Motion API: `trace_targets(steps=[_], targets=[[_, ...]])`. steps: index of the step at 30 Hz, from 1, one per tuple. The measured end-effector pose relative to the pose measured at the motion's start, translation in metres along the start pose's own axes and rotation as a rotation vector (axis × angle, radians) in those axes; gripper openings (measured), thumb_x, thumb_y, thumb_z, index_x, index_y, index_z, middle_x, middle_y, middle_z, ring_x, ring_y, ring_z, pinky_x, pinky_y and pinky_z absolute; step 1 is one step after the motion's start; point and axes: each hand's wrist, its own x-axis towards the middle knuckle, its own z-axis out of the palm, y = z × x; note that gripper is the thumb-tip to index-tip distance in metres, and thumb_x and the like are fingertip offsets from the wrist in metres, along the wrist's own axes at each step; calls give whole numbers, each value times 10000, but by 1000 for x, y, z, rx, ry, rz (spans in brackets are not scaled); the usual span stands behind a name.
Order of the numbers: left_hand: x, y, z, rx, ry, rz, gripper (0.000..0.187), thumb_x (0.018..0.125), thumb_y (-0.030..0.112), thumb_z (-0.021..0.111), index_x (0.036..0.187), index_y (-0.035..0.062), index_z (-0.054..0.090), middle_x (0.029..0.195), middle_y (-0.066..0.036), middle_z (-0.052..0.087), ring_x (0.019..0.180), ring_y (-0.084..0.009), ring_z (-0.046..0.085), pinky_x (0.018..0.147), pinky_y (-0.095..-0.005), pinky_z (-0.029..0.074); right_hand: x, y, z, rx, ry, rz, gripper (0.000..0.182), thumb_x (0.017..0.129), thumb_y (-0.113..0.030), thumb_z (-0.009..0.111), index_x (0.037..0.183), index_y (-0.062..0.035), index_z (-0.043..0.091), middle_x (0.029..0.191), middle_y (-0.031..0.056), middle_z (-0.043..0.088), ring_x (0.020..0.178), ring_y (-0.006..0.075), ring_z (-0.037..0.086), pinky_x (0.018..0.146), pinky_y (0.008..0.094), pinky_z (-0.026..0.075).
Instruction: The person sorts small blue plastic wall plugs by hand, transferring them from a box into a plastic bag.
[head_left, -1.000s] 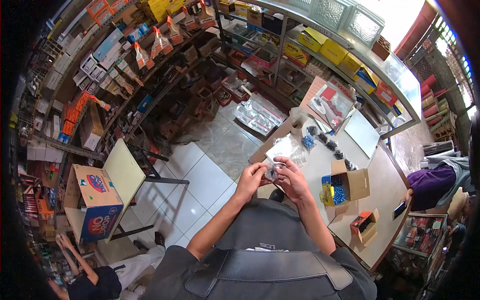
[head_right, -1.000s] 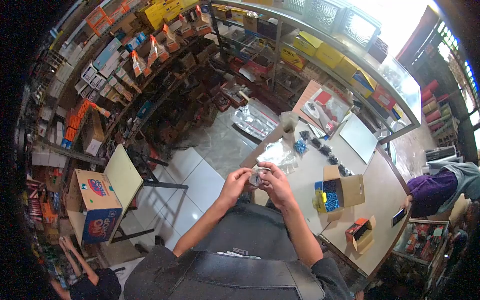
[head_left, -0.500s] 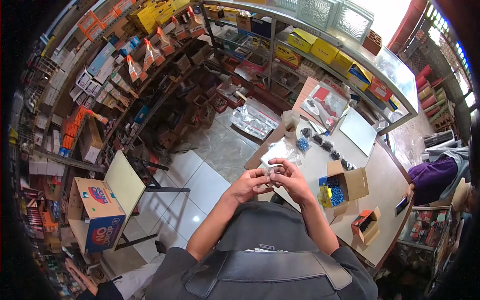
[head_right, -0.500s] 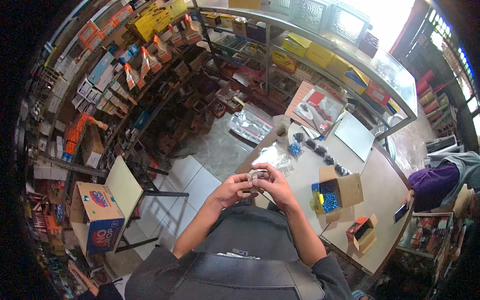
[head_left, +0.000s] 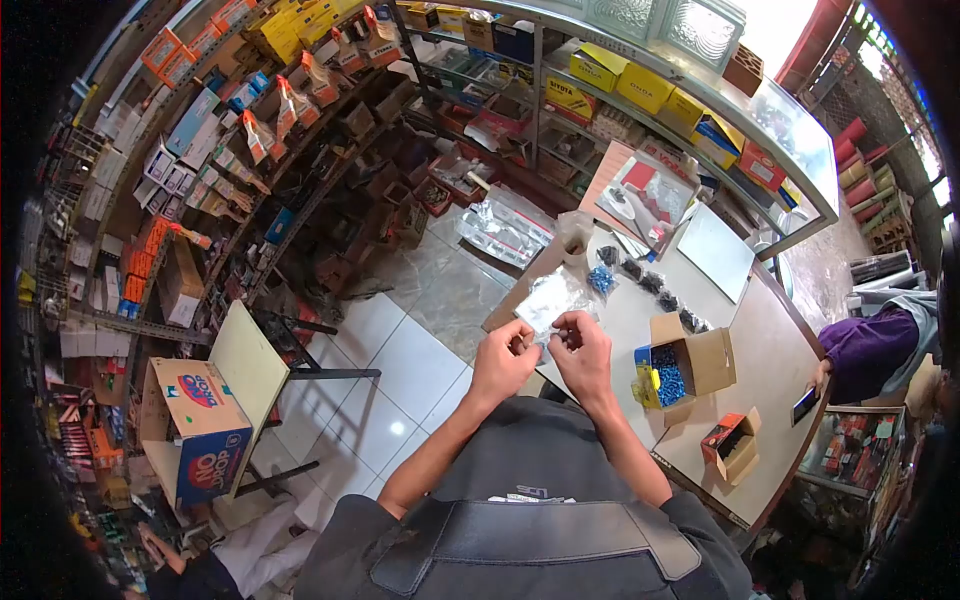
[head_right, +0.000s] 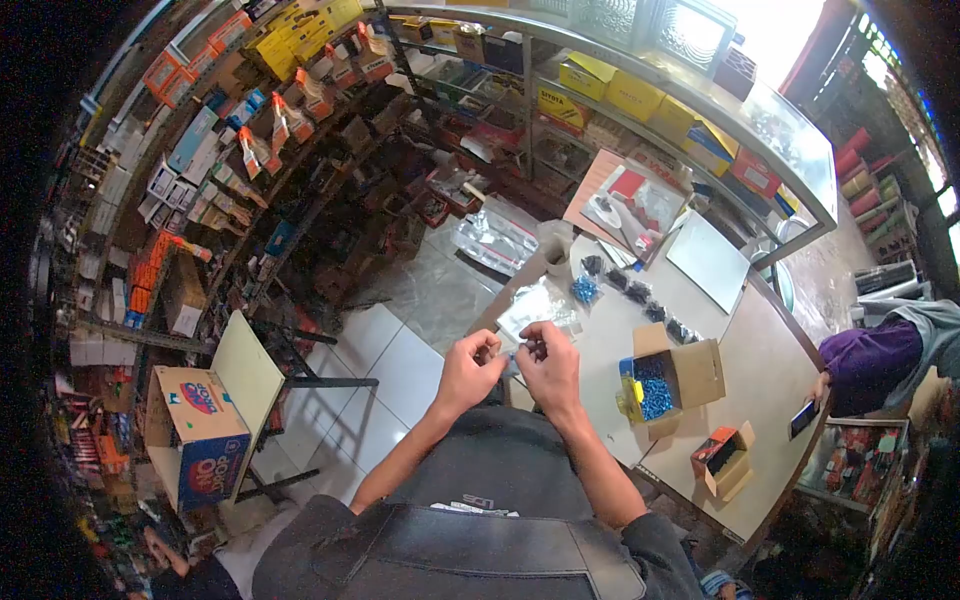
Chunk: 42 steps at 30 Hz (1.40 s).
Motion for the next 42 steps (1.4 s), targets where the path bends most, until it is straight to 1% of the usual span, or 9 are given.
trace_targets(steps=[3,9,18,24,31,33,36,39,42], targets=[[-1,9,-3,244,135,5,118,863,126,647,872,24,588,605,-107,568,536,-271,585,536,-388,430,-2,-2,-6,96,-103,-57,217,817,-1,694,1032,4,663,828,75,659,708,114,610,663,271,511],[-2,15,-4,391,166,140,120,897,145,637,887,45,571,654,-151,596,608,-418,583,583,-477,462,-2,0,-2,70,-56,-151,227,785,32,689,1009,7,659,784,64,619,682,123,590,644,281,504],[2,-3,-4,-326,21,-103,228,943,110,636,819,18,468,611,-32,574,541,-78,599,471,-303,490,-4,-12,3,-18,-93,-211,235,787,64,648,1007,-15,675,868,99,601,688,173,588,632,306,489],[-4,14,-14,67,72,-72,181,913,68,621,845,49,455,575,-72,576,489,-138,615,465,-338,451,-1,-13,9,34,-57,-206,228,810,61,630,1019,-18,678,850,79,556,686,165,563,639,307,476],[-6,17,-18,-30,111,-82,181,910,53,630,843,51,462,564,-36,505,507,-90,525,479,-290,361,3,-16,15,18,-126,36,161,845,14,647,1005,12,661,843,77,600,619,109,552,581,264,464],[-7,14,-22,181,145,-49,119,896,79,599,887,37,488,612,-137,560,562,-307,631,532,-424,432,0,-14,20,85,-171,74,157,843,8,649,999,17,656,843,80,625,607,96,550,568,257,460],[-8,8,-30,267,143,-44,124,902,92,594,900,34,484,644,-163,547,603,-367,614,560,-455,430,-1,-18,28,160,-143,87,143,842,3,642,983,15,652,794,66,648,617,83,557,567,268,456],[-13,-1,-25,138,182,32,160,925,87,615,886,35,468,589,-107,454,498,-182,504,509,-352,386,4,-19,29,-1,-119,87,110,849,-32,671,939,9,623,742,68,635,610,113,575,566,303,463],[-12,-5,-28,118,121,106,152,930,83,615,902,32,474,623,-102,461,528,-164,488,524,-341,393,5,-19,32,-242,-126,75,157,855,-76,705,924,0,585,711,80,637,603,143,591,566,337,469]])
